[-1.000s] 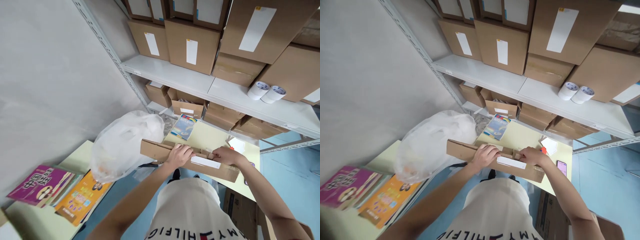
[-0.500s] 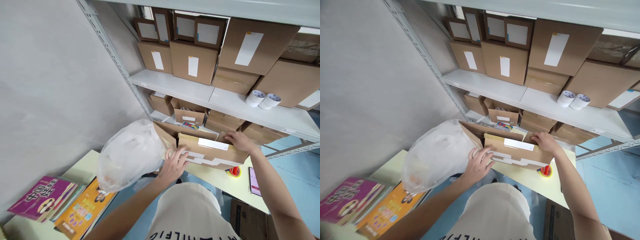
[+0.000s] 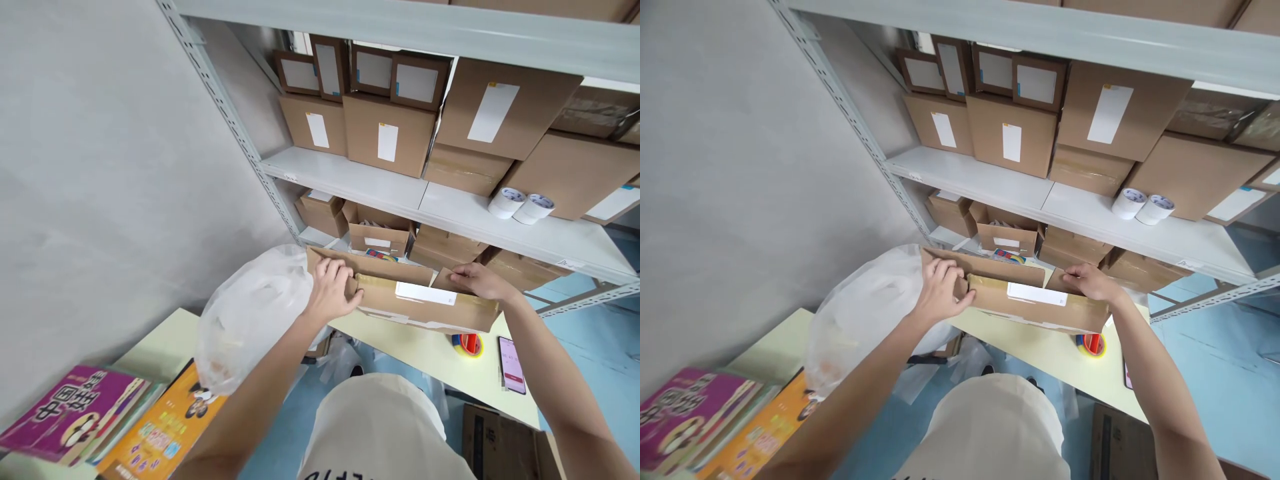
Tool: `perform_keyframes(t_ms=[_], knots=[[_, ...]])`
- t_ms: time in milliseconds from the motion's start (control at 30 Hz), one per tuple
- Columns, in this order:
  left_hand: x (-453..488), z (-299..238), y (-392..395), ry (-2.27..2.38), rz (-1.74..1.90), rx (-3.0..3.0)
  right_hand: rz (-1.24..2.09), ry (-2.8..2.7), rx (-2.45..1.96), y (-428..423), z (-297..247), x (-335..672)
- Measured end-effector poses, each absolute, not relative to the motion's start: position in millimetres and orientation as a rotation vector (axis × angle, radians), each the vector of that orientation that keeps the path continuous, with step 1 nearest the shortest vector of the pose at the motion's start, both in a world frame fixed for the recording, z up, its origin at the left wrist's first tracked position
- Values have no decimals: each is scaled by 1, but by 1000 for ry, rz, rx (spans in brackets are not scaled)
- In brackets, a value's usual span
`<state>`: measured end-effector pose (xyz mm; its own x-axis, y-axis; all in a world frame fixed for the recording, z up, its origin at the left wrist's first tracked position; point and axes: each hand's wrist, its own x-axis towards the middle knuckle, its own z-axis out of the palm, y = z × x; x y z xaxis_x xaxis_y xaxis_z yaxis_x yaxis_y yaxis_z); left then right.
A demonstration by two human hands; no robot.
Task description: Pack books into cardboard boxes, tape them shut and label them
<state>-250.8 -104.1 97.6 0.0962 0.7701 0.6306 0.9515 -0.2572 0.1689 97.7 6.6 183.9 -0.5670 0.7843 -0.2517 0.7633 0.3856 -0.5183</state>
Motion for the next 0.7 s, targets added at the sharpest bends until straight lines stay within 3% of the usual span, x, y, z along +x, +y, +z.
perform_keyframes(t_ms=[133,300,700], knots=[[-264,103,-110,-1264,-1095,-2218,937,-2405,-1527,9,179,106],[-250,124,-132,-1009,-1120,-2549,650,-2207,-1707,15,173,124],[-240,113,-82,-1080,-1109,-2808,219,-2137,-2024,15,168,117]])
